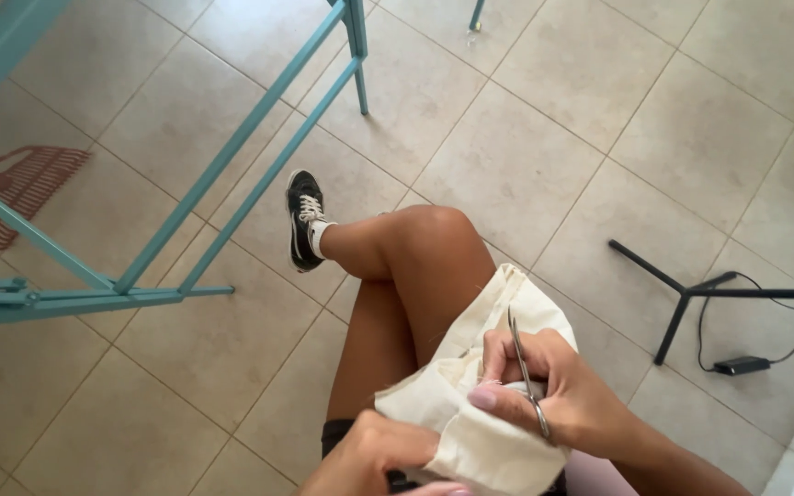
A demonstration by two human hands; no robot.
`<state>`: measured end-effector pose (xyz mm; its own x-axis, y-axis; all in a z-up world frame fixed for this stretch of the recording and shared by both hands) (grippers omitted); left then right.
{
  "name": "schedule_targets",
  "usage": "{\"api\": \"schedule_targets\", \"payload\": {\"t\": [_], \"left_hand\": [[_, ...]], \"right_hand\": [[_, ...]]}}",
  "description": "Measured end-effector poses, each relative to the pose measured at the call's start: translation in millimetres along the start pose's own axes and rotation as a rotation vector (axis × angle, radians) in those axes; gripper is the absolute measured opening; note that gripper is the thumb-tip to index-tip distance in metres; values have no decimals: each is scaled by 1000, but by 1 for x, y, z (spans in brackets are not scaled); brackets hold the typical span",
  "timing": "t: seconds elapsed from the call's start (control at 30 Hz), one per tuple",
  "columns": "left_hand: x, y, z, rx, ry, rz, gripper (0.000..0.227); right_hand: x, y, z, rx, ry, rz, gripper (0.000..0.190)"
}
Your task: Trimming excess fabric and loose threads from a white garment using scissors.
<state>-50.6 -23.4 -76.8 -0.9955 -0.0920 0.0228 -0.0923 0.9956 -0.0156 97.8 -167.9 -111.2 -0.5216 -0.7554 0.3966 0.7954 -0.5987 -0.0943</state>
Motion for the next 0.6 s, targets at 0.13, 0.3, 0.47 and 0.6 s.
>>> {"api": "schedule_targets", "payload": {"t": [0.13, 0.3, 0.47, 0.6], "left_hand": [[5, -14, 33, -130, -121, -92, 72], [4, -18, 47, -172, -49, -143, 32], [-1, -16, 14, -7, -156, -50, 15], [7, -12, 18, -106, -336, -36, 20]], "right_hand": [[-6, 4, 7, 139, 167, -96, 24], [-8, 0, 24, 125, 432, -93, 22], [-8, -3, 34, 207, 524, -90, 25], [-38, -3, 5, 262, 337, -127, 25]]}}
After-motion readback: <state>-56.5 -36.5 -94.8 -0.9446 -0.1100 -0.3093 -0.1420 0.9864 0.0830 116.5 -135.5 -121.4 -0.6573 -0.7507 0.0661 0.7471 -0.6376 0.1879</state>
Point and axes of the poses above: each hand's wrist, its own x-axis away from the middle knuckle, its own y-axis out of the back of the hand, z = x × y, the point moved 5 cm from there along -x, towards the middle knuckle, and after that the axes turned 10 degrees about -z, right-handed, at the moved point
